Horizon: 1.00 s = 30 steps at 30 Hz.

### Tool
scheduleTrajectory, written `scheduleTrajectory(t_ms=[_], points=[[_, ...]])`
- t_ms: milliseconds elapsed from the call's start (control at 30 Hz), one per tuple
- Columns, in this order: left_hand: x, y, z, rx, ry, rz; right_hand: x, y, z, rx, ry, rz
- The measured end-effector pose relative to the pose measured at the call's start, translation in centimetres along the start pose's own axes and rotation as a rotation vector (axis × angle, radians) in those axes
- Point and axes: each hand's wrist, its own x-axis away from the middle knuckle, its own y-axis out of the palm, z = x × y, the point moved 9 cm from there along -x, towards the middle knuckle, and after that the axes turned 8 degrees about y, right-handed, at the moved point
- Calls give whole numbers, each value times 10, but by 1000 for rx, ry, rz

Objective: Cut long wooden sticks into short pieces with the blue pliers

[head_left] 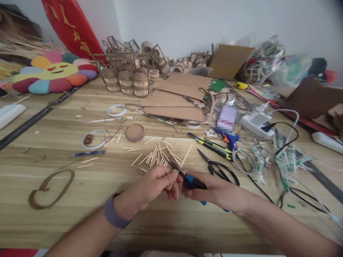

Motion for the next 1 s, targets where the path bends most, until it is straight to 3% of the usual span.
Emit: scheduleTrajectory(t_ms=[100, 200, 433, 633, 800, 867, 933, 1000], points=[[1, -1, -2, 6, -25, 18, 0, 6, 5, -72, 50, -84], [0, -1, -3, -1, -29, 25, -1, 7, 5, -76, 81, -91], [-1, -1, 2, -57, 4, 22, -4, 6, 6, -22, 83, -49], [0, 0, 3, -112, 24, 15, -5, 5, 2, 118, 19, 59], [1, -3, 14, -150, 110, 25, -1, 1, -8, 93, -18, 34], [2, -12, 26, -144, 199, 99, 1, -4, -9, 99, -26, 9], [4, -27, 36, -153, 275, 227, 3, -18, -6, 173, -4, 110], [5, -36, 37, -236, 272, 293, 8, -44, -8, 298, -29, 402]])
